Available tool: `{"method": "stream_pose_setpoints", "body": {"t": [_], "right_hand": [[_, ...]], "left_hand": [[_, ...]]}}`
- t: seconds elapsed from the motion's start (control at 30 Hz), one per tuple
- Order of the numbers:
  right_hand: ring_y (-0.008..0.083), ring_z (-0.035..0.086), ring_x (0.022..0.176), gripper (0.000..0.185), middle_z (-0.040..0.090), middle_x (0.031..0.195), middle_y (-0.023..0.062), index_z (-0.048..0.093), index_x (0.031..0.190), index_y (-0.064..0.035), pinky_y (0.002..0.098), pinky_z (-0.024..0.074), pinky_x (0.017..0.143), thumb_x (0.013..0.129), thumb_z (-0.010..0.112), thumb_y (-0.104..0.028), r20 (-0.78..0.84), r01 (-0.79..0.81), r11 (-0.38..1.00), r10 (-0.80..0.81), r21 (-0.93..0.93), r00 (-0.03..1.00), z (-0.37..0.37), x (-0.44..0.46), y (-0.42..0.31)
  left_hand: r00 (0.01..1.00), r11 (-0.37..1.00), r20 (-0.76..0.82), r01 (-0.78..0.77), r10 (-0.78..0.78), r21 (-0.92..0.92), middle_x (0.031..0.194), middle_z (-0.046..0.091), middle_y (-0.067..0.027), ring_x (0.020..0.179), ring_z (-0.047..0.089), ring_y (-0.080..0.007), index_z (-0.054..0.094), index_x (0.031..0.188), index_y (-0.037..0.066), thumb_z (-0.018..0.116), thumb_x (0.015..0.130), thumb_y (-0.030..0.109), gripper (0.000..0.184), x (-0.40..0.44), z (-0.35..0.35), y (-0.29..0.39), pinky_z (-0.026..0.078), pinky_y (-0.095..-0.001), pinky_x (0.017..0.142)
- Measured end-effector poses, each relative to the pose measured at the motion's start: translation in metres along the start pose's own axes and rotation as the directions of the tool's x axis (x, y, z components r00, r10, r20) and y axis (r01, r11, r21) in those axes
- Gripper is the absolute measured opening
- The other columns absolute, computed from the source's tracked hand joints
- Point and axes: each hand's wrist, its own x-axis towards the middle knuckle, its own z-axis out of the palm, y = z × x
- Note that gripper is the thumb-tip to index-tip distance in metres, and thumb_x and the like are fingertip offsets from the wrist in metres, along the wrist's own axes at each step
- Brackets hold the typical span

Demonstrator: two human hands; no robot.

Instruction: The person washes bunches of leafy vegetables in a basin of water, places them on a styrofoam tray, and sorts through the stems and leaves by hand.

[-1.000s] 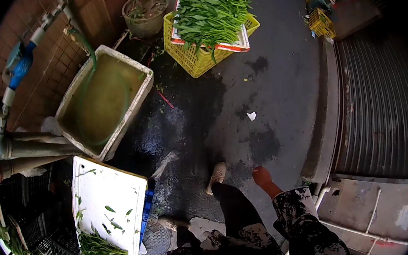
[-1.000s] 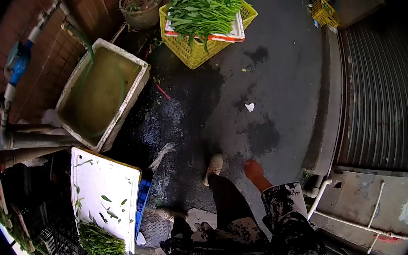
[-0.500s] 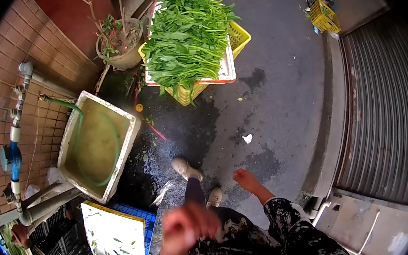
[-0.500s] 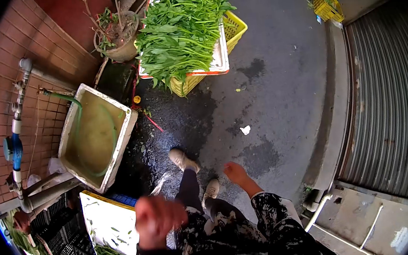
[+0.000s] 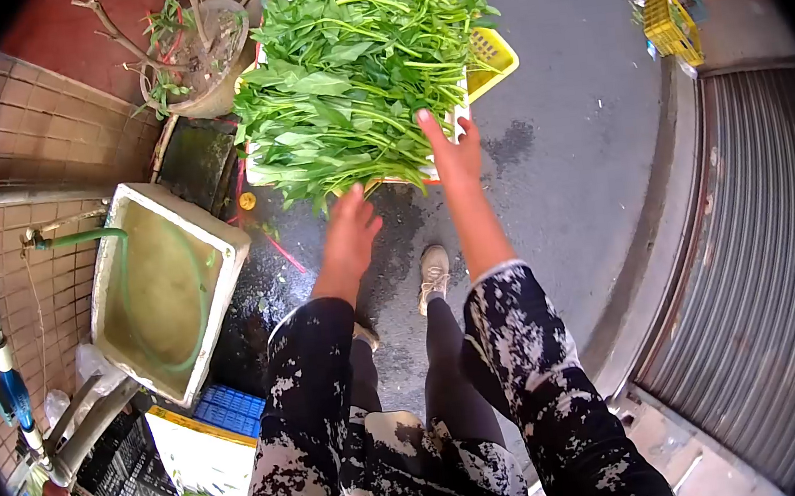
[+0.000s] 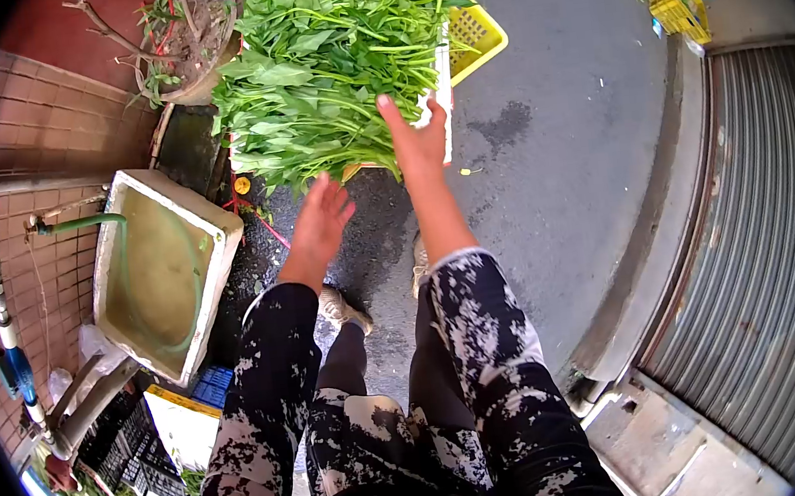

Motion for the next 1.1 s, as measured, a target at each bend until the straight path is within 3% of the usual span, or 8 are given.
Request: {"method": "stream_pose_setpoints", "body": {"t": [0.37,0.47,0.63,0.77,0.83,0.97,1.03,1.1], "right_hand": [[0.0253,0.045,0.101,0.067,0.045,0.109,0.0159,0.038,0.115,0.0018,0.0371,0.0388,0.085,0.064,0.077,-0.018,0.305,-0.046,0.912,-0.088,0.406,0.948,0.008,-0.008,0.060],[0.0303,0.047,0.091,0.069,0.047,0.100,0.0124,0.041,0.114,-0.0021,0.0379,0.0417,0.076,0.059,0.078,-0.022,0.059,0.504,0.823,-0.508,-0.260,0.859,-0.010,-0.003,0.038],[0.0223,0.052,0.080,0.043,0.051,0.088,0.0088,0.052,0.100,-0.0039,0.0324,0.0437,0.071,0.067,0.073,-0.020,0.226,0.488,0.859,-0.450,-0.153,0.864,0.001,0.014,0.007],[0.0130,0.055,0.067,0.022,0.060,0.081,0.0047,0.053,0.099,-0.0032,0.0223,0.0433,0.058,0.079,0.062,-0.007,0.232,-0.070,0.891,-0.040,0.448,0.972,-0.002,0.030,0.044],[0.0120,0.057,0.068,0.024,0.061,0.085,0.0046,0.053,0.101,-0.0061,0.0205,0.0425,0.053,0.079,0.061,-0.002,0.494,-0.670,0.470,0.453,0.575,0.742,-0.009,0.036,0.050],[0.0137,0.058,0.065,0.032,0.061,0.079,0.0042,0.050,0.103,-0.0069,0.0193,0.0392,0.046,0.075,0.065,-0.003,0.556,-0.737,0.493,0.487,0.461,0.674,0.005,0.053,0.072],[0.0158,0.057,0.076,0.037,0.058,0.092,0.0069,0.049,0.104,-0.0060,0.0233,0.0412,0.051,0.072,0.068,-0.006,0.497,-0.674,0.636,0.475,0.377,0.726,0.004,0.047,0.066],[0.0191,0.052,0.093,0.047,0.048,0.112,0.0124,0.045,0.109,-0.0061,0.0274,0.0432,0.067,0.070,0.070,-0.008,0.082,0.067,0.997,-0.064,-0.042,0.995,0.000,0.038,0.054]], "left_hand": [[0.984,0.987,-0.111,-0.149,0.142,-0.059,0.129,0.034,-0.0129,0.118,0.034,-0.0269,0.003,0.133,0.011,0.072,0.072,0.033,0.094,0.048,0.095,0.027,0.031,-0.0407,0.097],[0.950,0.981,-0.261,-0.188,0.169,-0.049,0.120,0.044,-0.0101,0.106,0.045,-0.0254,0.022,0.126,0.009,0.072,0.072,0.031,0.077,0.053,0.108,0.028,0.042,-0.0396,0.084],[0.903,0.983,-0.404,-0.178,0.145,-0.045,0.108,0.054,-0.0091,0.095,0.054,-0.0253,0.043,0.118,0.007,0.070,0.074,0.033,0.058,0.063,0.103,0.024,0.048,-0.0445,0.076],[0.924,0.996,-0.381,-0.023,-0.014,-0.092,0.113,0.053,-0.0113,0.099,0.054,-0.0284,0.045,0.118,0.005,0.058,0.083,0.035,0.047,0.068,0.097,0.032,0.046,-0.0483,0.079],[0.943,0.999,-0.333,-0.007,-0.008,-0.044,0.115,0.052,-0.0115,0.100,0.053,-0.0287,0.045,0.118,0.004,0.052,0.086,0.035,0.044,0.062,0.096,0.033,0.044,-0.0495,0.082],[0.989,0.997,-0.145,-0.039,0.028,-0.072,0.113,0.053,-0.0093,0.101,0.052,-0.0253,0.046,0.116,0.005,0.056,0.084,0.026,0.039,0.062,0.072,0.028,0.041,-0.0465,0.086],[0.997,0.996,0.021,-0.079,0.080,-0.039,0.111,0.054,-0.0077,0.102,0.050,-0.0235,0.048,0.114,0.005,0.059,0.081,0.017,0.037,0.049,0.070,0.029,0.039,-0.0434,0.088],[0.995,0.996,0.080,-0.053,0.058,-0.066,0.112,0.053,-0.0063,0.103,0.049,-0.0220,0.049,0.113,0.006,0.061,0.077,0.012,0.038,0.049,0.063,0.027,0.037,-0.0416,0.089]]}}
